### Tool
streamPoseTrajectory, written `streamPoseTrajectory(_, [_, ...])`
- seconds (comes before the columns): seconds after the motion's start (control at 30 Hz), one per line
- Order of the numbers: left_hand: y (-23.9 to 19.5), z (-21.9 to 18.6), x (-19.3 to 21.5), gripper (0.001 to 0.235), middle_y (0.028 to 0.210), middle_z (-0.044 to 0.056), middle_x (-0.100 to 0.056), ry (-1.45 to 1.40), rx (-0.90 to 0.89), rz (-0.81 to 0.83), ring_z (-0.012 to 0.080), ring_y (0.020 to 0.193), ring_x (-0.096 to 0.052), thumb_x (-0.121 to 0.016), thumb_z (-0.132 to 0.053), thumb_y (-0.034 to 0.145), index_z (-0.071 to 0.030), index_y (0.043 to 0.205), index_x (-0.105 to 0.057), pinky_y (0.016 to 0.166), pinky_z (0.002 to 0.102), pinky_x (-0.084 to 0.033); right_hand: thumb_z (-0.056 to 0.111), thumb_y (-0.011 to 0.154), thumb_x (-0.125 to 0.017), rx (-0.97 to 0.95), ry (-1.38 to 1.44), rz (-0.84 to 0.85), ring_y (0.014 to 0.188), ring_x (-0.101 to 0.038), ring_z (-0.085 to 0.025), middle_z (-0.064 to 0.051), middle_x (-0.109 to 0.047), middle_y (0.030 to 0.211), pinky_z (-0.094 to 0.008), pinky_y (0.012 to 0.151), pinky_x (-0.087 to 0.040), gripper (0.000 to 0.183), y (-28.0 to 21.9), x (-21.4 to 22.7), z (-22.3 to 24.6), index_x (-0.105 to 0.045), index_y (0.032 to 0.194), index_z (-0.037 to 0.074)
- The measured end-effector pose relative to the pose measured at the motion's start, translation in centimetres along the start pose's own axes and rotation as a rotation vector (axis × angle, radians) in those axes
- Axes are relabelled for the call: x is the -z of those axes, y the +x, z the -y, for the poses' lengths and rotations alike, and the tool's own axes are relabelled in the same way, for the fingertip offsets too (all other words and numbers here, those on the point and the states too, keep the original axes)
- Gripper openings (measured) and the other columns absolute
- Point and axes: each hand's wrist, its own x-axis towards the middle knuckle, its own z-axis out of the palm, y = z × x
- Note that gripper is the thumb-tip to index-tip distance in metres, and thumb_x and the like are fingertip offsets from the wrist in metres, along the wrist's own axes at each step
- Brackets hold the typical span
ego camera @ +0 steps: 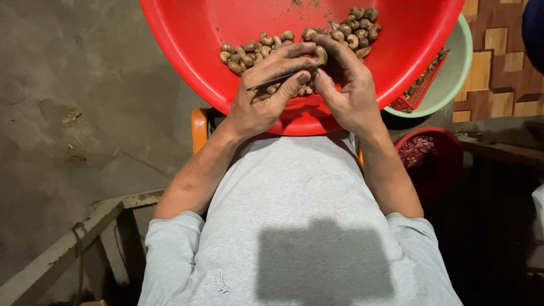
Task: Using a small hand tool to scrape and clean individual nuts in a large red bowl.
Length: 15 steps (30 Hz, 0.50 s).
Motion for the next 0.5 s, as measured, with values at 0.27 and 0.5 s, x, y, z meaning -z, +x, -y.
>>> streamPoseTrajectory(0.27, [0.02, 0.20, -0.10, 0.023, 0.134, 0.016, -0.068, 0.032, 0.017, -0.055, 0.0310, 0.134, -0.063, -0.061, -0.016, 0.110, -0.002, 0.127, -0.066, 0.120, 0.045, -0.054, 0.001, 0.109, -0.058, 0.011, -0.117, -0.036, 0.114, -0.063, -0.020, -0.016, -0.058, 0.144, -0.027, 0.089, -0.054, 0.042, -0.48, 0.02, -0.26, -0.044, 0.148, -0.001])
streamPoseTrajectory(0.5, [-0.08, 0.01, 0.05, 0.024, 0.142, 0.018, -0.062, 0.019, 0.047, -0.014, 0.0319, 0.141, -0.057, -0.061, -0.017, 0.110, -0.004, 0.129, -0.067, 0.125, 0.046, -0.050, -0.003, 0.108, -0.062, 0.105, -0.173, -0.074, 0.131, -0.062, -0.032, -0.021, -0.059, 0.140, -0.038, 0.112, -0.055, 0.037, -0.58, 0.10, -1.00, -0.047, 0.142, -0.004])
